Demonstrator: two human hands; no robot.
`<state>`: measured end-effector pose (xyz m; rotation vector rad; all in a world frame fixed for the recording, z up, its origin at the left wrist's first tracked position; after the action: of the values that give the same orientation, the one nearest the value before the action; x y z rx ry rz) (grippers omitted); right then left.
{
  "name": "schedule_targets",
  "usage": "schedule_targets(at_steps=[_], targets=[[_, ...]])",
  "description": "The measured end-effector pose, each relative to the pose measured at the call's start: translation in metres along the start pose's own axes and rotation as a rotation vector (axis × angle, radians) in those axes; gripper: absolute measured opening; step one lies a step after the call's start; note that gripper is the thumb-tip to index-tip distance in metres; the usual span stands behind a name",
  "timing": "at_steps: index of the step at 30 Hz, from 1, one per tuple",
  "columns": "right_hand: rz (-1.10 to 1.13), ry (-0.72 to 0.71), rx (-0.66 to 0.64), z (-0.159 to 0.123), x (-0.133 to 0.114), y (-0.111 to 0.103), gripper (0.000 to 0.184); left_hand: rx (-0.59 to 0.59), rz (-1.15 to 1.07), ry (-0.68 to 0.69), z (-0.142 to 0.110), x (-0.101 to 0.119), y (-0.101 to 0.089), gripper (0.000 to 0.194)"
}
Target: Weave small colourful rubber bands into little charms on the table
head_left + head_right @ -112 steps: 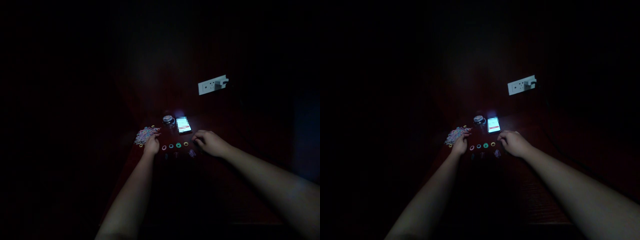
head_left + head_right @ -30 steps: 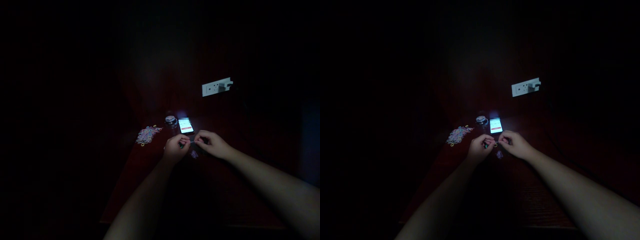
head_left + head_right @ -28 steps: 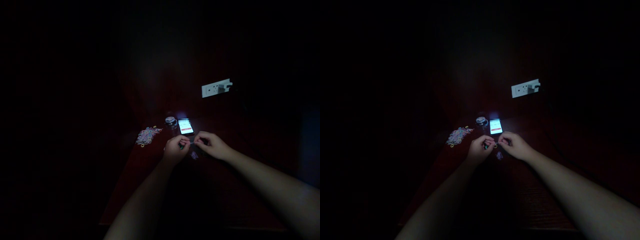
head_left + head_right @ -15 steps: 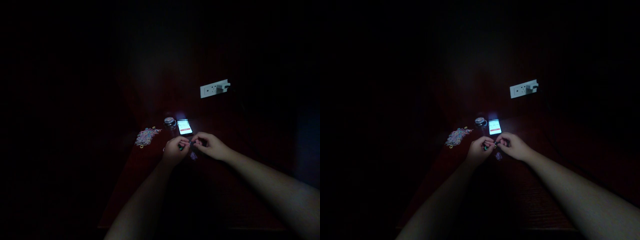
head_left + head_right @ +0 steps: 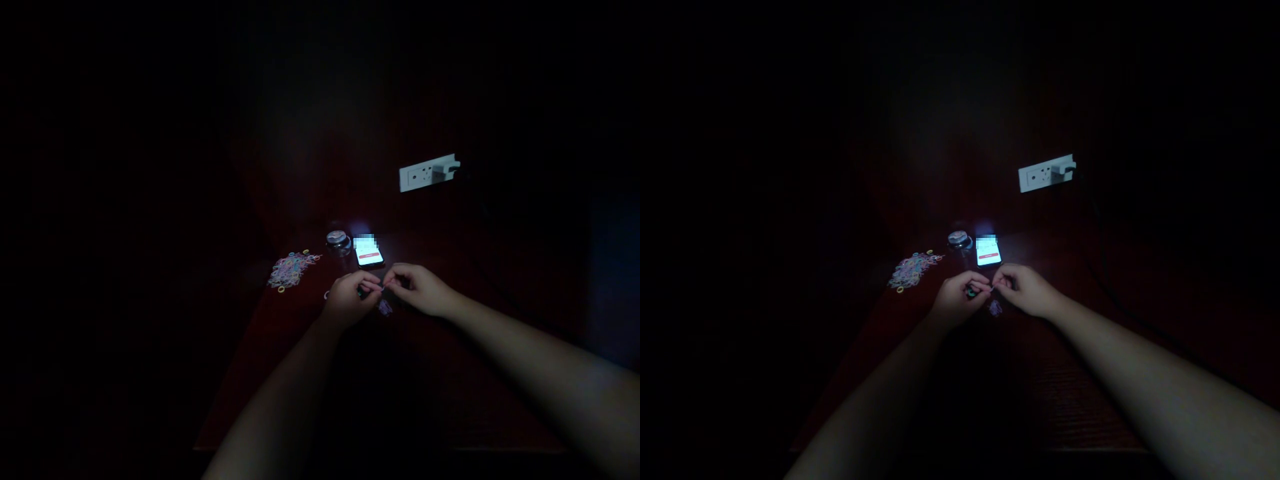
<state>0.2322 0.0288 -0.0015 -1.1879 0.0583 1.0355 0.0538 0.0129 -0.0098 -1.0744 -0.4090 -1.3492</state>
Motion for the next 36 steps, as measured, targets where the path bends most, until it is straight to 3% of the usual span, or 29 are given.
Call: schedule_targets(at_steps=[4, 10, 16, 36], targets=[[-0.014, -0.021, -0.021, 0.0, 0.001, 0.001, 0.015, -0.008, 0.002, -0.01, -0.001, 0.002, -0.005, 0.021], [-0.042, -0.081, -0.095, -0.001, 0.006, 0.006, 0.015, 0.095, 0.022, -0.026, 0.001, 0.004, -0.014, 0.015], [-0.1, -0.1, -0.137, 0.0, 0.006, 0.007, 0.017, 0.079, 0.02, -0.033, 0.001, 0.004, -0.013, 0.015], [-0.199, -0.152, -0.113, 0.002, 0.015, 0.01, 0.019, 0.1, 0.031, -0.025, 0.001, 0.006, -0.012, 0.013]])
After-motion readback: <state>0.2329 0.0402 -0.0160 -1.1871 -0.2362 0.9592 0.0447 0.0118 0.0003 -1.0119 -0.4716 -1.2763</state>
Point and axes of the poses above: each hand's wrist, its own z-axis towards the middle knuckle, its own y-axis out of the palm, x = y × z, the point moved 2 cm from there along z, towards the middle knuckle, and after that the axes turned 13 degrees about -z, right-handed, at the moved point
